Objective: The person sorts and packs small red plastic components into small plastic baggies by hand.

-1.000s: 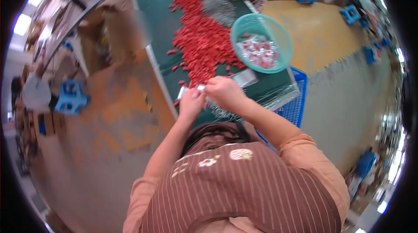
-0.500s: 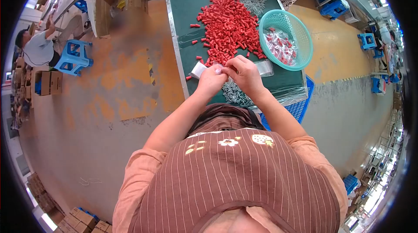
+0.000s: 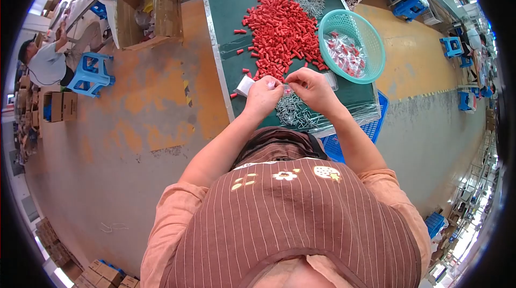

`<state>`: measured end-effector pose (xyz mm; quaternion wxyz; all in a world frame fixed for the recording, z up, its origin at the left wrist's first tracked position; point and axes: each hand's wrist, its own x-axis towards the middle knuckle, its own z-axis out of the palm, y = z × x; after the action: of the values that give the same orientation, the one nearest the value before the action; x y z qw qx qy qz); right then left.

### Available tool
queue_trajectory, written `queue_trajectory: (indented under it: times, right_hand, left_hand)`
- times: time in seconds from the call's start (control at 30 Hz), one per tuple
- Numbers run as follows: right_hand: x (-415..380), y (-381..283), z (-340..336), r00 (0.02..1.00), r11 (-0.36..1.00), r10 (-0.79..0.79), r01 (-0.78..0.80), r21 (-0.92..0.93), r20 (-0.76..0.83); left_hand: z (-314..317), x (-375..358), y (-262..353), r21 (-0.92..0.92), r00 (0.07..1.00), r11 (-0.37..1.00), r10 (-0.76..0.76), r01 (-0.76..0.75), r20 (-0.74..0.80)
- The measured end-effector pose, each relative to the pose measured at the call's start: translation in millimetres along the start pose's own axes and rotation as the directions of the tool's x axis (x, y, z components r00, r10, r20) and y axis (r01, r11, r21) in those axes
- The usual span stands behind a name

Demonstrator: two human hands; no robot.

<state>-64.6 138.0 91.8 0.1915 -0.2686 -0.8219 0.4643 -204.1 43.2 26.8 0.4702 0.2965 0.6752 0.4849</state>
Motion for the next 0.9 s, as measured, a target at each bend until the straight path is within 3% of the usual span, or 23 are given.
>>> queue_trajectory:
  times: [0.1,0.2,0.23,0.3,0.43,0.57,0.7,0.8,0.83,0.9]
  right_hand:
    - [0.7,7.6,-3.2,0.998,0.999,0.031,-0.033,-0.029,-0.046]
    - [5.4,31.7,-1.6,0.995,0.966,0.084,-0.092,-0.24,-0.045]
    - [8.6,46.8,3.3,0.991,0.954,0.134,-0.135,-0.268,-0.024]
    - [13.7,83.3,18.3,0.972,0.921,0.235,-0.217,-0.325,0.017]
    - [22.3,104.6,48.3,0.979,0.84,0.185,-0.2,-0.504,-0.08]
    - [26.5,124.0,61.6,0.975,0.763,0.211,-0.206,-0.613,-0.066]
    - [34.7,127.0,52.4,0.949,0.81,0.31,-0.295,-0.506,-0.058]
    - [34.7,109.5,38.3,0.945,0.924,0.291,-0.318,-0.214,-0.147]
    - [35.2,94.8,33.8,0.944,0.951,0.311,-0.308,0.038,-0.112]
    - [28.3,45.5,25.1,0.981,0.963,0.179,-0.16,0.215,-0.072]
  left_hand:
    - [-5.7,-1.1,3.7,0.036,1.0,0.999,-0.026,0.026,0.001]
    - [-21.4,-9.2,16.6,-0.012,0.98,0.984,-0.179,0.179,-0.081]
    - [-23.1,-11.8,14.5,-0.107,0.978,0.982,-0.171,0.159,-0.122]
    - [-24.7,-14.6,11.9,-0.085,0.98,0.983,-0.17,0.162,-0.102]
    - [-31.0,-12.0,1.0,-0.063,0.973,0.98,-0.196,0.19,-0.122]
    - [-37.4,-16.5,1.6,-0.027,0.971,0.98,-0.197,0.195,-0.139]
    - [-36.2,-13.8,-1.2,0.014,0.971,0.982,-0.187,0.191,-0.147]
    - [-34.8,-10.2,2.0,0.045,0.974,0.983,-0.168,0.176,-0.151]
    - [-33.5,-10.1,2.9,0.045,0.976,0.984,-0.162,0.171,-0.147]
    - [-30.7,-7.8,5.0,-0.016,0.977,0.984,-0.18,0.179,-0.113]
